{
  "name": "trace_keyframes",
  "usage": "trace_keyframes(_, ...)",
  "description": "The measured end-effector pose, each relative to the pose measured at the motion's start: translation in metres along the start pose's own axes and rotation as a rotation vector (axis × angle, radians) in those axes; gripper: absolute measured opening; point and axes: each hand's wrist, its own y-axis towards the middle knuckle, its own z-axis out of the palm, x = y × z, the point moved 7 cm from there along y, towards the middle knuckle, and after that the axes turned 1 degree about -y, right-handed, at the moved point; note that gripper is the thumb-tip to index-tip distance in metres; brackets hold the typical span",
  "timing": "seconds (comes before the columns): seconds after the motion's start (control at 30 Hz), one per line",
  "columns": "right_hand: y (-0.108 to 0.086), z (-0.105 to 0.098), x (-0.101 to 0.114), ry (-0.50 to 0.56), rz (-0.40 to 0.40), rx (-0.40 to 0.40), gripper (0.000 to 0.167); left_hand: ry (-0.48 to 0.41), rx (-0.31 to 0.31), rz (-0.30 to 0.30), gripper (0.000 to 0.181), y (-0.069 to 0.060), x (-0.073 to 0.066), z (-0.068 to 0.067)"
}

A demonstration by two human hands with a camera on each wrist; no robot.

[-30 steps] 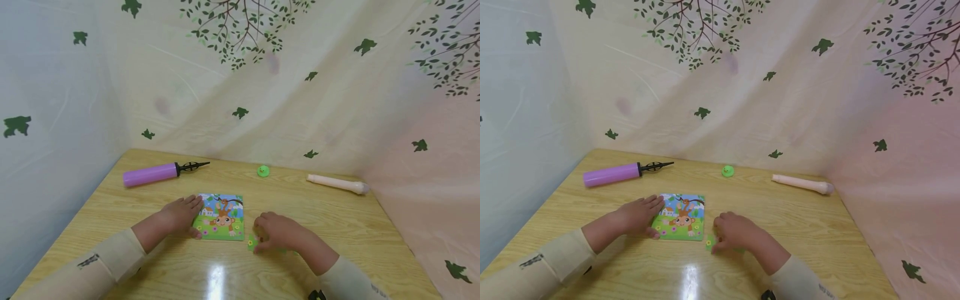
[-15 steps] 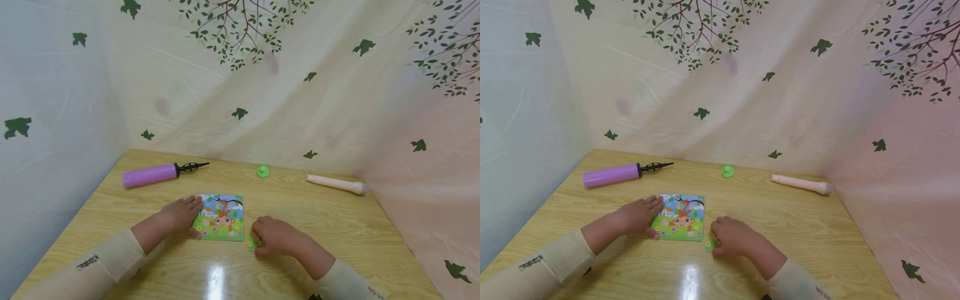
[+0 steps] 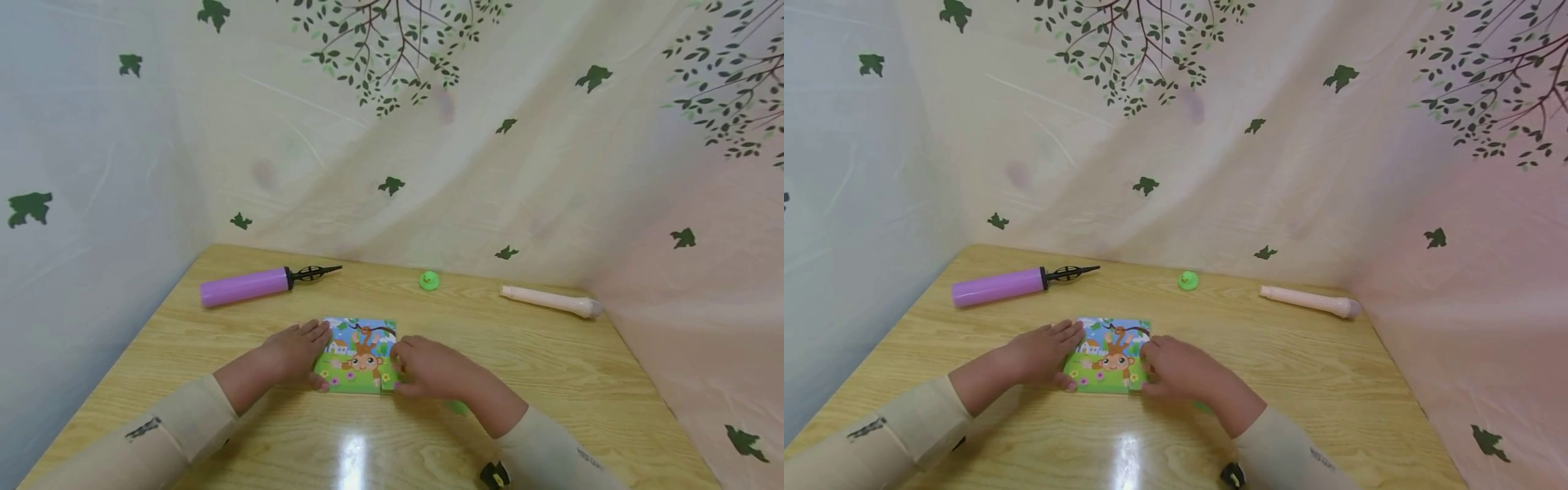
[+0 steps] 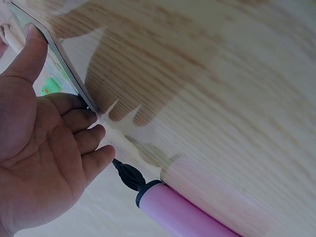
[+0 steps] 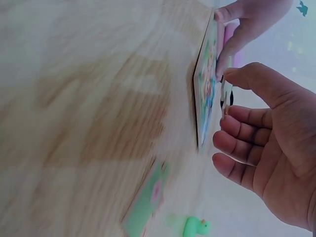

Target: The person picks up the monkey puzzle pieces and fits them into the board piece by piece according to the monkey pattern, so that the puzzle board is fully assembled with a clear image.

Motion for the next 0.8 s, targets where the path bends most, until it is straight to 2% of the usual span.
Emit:
trace_keyframes(0.27,0.033,-0.002,0.01,0.047,-0.011,-0.008,0.04,-0.002,-0.016,0.015,0.1,-0.001,0.0,0.001)
trace_keyframes(0.53,0.065,0.004,0.03,-0.037,-0.112,-0.02,0.037,0.011,-0.014,0.01,0.099,-0.001,0.001,0.0)
trace_keyframes(0.8,0.082,0.013,0.039,-0.064,-0.097,0.024,0.04,0.022,-0.024,0.015,0.099,-0.002,0.001,-0.001)
